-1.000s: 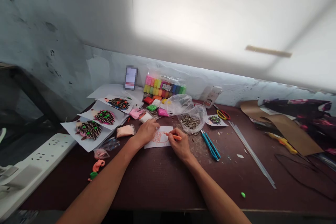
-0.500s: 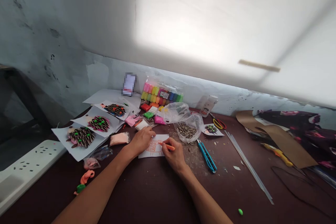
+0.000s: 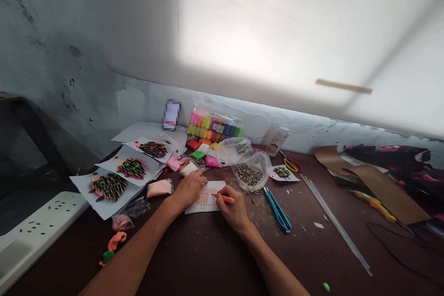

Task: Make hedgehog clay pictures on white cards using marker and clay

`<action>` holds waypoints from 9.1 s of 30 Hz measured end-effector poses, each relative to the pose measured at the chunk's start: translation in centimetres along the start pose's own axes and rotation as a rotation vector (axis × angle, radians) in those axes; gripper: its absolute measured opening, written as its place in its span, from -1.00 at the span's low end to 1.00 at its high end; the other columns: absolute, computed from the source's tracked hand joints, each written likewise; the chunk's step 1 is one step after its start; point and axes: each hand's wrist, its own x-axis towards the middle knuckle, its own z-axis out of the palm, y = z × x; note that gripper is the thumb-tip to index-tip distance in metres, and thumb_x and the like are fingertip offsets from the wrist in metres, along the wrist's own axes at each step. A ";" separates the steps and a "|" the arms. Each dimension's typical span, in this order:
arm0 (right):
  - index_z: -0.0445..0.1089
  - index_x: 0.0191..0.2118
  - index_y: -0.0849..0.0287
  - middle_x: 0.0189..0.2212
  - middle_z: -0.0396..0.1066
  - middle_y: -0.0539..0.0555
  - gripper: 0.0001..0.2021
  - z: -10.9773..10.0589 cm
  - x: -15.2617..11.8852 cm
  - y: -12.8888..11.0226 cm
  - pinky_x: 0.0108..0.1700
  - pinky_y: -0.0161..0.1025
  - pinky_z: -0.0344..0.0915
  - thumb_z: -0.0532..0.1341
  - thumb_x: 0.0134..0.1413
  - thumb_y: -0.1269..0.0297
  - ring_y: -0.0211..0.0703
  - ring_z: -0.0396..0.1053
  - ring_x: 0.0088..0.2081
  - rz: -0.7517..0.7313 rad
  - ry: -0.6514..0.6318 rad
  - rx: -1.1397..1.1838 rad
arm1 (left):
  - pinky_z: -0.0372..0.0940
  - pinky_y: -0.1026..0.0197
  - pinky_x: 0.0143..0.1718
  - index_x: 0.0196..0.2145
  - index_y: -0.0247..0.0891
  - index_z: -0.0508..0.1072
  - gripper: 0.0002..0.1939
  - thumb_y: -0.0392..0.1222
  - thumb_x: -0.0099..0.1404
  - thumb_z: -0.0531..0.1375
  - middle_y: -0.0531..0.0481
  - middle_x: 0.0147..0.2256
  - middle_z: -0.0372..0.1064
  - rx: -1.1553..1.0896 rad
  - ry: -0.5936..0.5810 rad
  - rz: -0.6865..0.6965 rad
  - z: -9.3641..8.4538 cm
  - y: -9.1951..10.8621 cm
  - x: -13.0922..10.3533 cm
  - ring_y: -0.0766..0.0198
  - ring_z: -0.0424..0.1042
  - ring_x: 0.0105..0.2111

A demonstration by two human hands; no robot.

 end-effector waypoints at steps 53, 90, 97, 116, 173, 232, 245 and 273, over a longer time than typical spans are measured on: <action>0.27 -0.57 0.13 -0.64 0.33 -0.04 -0.80 0.0 0.0 0.5 -0.52 -0.36 0.09 0.11 0.00 0.22 -0.29 0.21 -0.60 0.012 0.103 -0.073 | 0.29 0.13 -0.06 -0.20 -0.29 0.57 -0.68 -0.43 0.29 0.02 -0.16 -0.19 0.43 0.005 -0.055 -0.043 -0.8 0.8 0.2 0.12 0.40 -0.11; 0.27 -0.57 0.13 -0.64 0.31 -0.05 -0.81 -0.2 0.1 0.7 -0.50 -0.35 0.09 0.11 -0.01 0.22 -0.30 0.18 -0.59 0.076 0.119 -0.061 | 0.28 0.12 -0.06 -0.20 -0.30 0.56 -0.66 -0.41 0.32 0.00 -0.17 -0.20 0.42 0.008 -0.034 -0.033 -0.7 0.8 0.2 0.12 0.39 -0.12; 0.23 -0.58 0.12 -0.66 0.28 -0.07 -0.81 -0.3 0.0 0.3 -0.54 -0.36 0.07 0.11 -0.02 0.22 -0.31 0.16 -0.61 0.064 0.142 -0.002 | 0.28 0.11 -0.06 -0.20 -0.29 0.57 -0.69 -0.40 0.31 0.02 -0.17 -0.19 0.42 -0.003 -0.051 -0.041 -0.9 0.9 0.2 0.10 0.39 -0.11; 0.37 -0.48 0.16 -0.59 0.40 0.00 -0.77 0.3 -1.0 -0.6 -0.50 -0.36 0.16 0.13 0.09 0.17 -0.28 0.26 -0.58 0.030 0.014 0.017 | 0.28 0.13 -0.04 -0.21 -0.28 0.56 -0.71 -0.39 0.30 0.04 -0.16 -0.18 0.42 -0.029 -0.031 -0.038 -0.6 0.7 0.2 0.14 0.40 -0.11; 0.32 -0.52 0.15 -0.61 0.38 -0.02 -0.77 0.4 -1.0 -0.4 -0.50 -0.35 0.12 0.12 0.06 0.16 -0.28 0.24 -0.59 0.069 0.055 -0.027 | 0.29 0.17 -0.13 -0.23 -0.28 0.55 -0.72 -0.38 0.32 0.04 -0.14 -0.24 0.41 0.006 0.005 -0.005 0.1 0.0 0.2 0.15 0.40 -0.16; 0.36 -0.49 0.16 -0.59 0.38 0.01 -0.77 -1.0 -1.0 -0.6 -0.49 -0.33 0.17 0.14 0.05 0.14 -0.24 0.26 -0.55 0.081 0.068 0.055 | 0.31 0.12 -0.05 -0.20 -0.28 0.56 -0.73 -0.38 0.30 0.08 -0.16 -0.19 0.43 -0.017 -0.046 -0.049 -0.7 0.5 0.4 0.12 0.40 -0.10; 0.39 -0.48 0.17 -0.58 0.40 0.01 -0.74 -0.8 -1.0 -0.3 -0.50 -0.35 0.16 0.15 0.07 0.11 -0.26 0.26 -0.56 0.070 0.029 0.032 | 0.30 0.13 -0.08 -0.19 -0.28 0.57 -0.70 -0.42 0.28 0.05 -0.16 -0.20 0.43 0.008 -0.031 -0.036 -0.4 0.3 0.4 0.12 0.41 -0.12; 0.33 -0.52 0.16 -0.60 0.37 0.00 -0.78 -0.7 -1.2 -0.3 -0.51 -0.35 0.13 0.13 0.04 0.17 -0.27 0.24 -0.58 0.051 0.018 0.014 | 0.31 0.14 -0.06 -0.18 -0.29 0.57 -0.67 -0.45 0.28 0.05 -0.16 -0.18 0.44 0.018 -0.059 -0.054 -1.2 0.9 0.2 0.12 0.42 -0.09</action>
